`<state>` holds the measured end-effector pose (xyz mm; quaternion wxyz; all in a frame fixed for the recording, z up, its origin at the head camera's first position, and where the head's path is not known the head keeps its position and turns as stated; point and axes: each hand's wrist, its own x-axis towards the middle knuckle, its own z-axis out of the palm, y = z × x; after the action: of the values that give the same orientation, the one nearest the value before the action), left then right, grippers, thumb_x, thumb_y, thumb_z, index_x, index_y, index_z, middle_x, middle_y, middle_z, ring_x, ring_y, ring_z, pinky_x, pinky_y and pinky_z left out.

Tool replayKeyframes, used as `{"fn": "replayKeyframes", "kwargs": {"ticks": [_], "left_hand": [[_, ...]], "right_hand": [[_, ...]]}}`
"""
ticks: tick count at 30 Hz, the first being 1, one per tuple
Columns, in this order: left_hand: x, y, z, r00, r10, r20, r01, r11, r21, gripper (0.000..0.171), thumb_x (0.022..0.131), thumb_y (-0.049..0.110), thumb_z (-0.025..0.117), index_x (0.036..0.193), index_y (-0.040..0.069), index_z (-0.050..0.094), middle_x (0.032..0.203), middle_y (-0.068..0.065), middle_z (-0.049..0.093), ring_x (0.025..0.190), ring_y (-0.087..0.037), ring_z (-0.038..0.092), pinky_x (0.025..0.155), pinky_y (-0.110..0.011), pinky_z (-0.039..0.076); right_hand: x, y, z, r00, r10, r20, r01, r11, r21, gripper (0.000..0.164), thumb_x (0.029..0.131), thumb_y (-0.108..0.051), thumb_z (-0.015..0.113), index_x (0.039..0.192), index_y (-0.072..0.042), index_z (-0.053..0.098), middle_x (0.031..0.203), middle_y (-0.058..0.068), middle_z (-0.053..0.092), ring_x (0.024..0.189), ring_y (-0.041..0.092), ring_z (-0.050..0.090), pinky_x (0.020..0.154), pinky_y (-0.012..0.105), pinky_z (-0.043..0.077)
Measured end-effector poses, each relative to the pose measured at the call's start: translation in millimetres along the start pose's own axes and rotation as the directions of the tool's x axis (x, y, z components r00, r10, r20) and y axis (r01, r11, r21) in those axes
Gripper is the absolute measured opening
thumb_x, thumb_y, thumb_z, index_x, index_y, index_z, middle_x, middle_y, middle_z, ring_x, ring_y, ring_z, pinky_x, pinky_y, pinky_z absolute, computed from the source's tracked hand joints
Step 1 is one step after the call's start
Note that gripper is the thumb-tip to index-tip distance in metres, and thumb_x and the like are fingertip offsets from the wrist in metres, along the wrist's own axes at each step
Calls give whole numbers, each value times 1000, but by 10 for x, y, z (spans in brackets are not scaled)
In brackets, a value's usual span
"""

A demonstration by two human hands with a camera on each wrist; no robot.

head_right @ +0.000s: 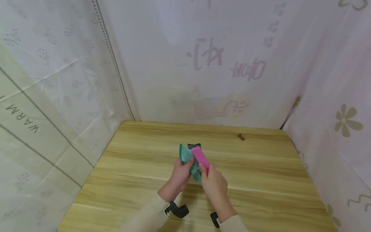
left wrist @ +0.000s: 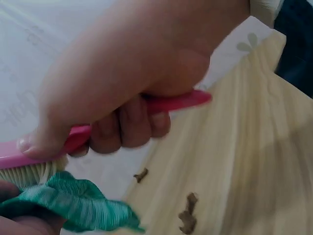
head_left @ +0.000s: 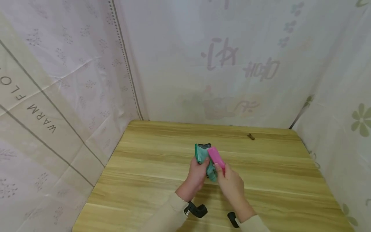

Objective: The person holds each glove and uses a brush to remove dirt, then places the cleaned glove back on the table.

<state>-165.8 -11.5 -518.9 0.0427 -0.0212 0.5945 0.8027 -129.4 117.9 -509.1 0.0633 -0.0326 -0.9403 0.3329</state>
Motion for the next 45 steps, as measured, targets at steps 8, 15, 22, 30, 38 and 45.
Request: {"fn": "replayKeyframes", "kwargs": {"ticks": [8,15,22,30,38,45], "left_hand": [[-15,-21,-103,1000,0,-18,0,1000,5,26,105,7,50,128,-4,54,122,-17,64,110,-19,64,97,-36,55],[-1,20,-69,1000,15,2,-15,1000,-8,26,105,7,51,127,-4,56,123,-19,66,109,-19,65,96,-34,54],[13,49,-70,1000,13,5,-13,999,-44,27,105,3,48,129,-7,55,125,-22,64,112,-21,65,97,-36,55],[5,29,-112,999,-35,25,37,996,-86,28,105,3,47,130,-7,55,125,-22,66,109,-22,67,91,-34,57],[-10,18,-154,996,-70,49,73,995,-66,30,106,5,46,133,-6,54,126,-22,65,108,-22,67,91,-35,57],[17,22,-179,995,-82,63,86,994,-66,28,106,5,48,130,-7,55,115,-18,67,95,-16,68,83,-32,58]], "right_hand": [[57,145,3,999,-19,46,24,994,-107,55,104,-59,40,101,-6,55,60,4,47,52,19,45,47,32,29],[77,192,-61,998,-55,22,58,990,-130,49,104,-55,44,101,-7,56,59,2,46,51,18,43,46,31,29],[85,210,-70,996,-86,-7,84,984,-156,44,104,-52,49,94,-9,53,58,2,45,50,18,42,45,31,29],[87,256,-46,988,-150,-43,138,968,-211,40,102,-47,55,92,-9,53,55,1,44,46,17,40,43,31,28],[105,320,-14,979,-198,-50,178,948,-263,38,102,-44,57,101,-6,56,54,0,44,44,15,38,42,30,26],[137,344,17,979,-194,-67,173,954,-243,38,102,-45,57,95,-8,56,53,0,43,43,15,37,41,30,26]]}}
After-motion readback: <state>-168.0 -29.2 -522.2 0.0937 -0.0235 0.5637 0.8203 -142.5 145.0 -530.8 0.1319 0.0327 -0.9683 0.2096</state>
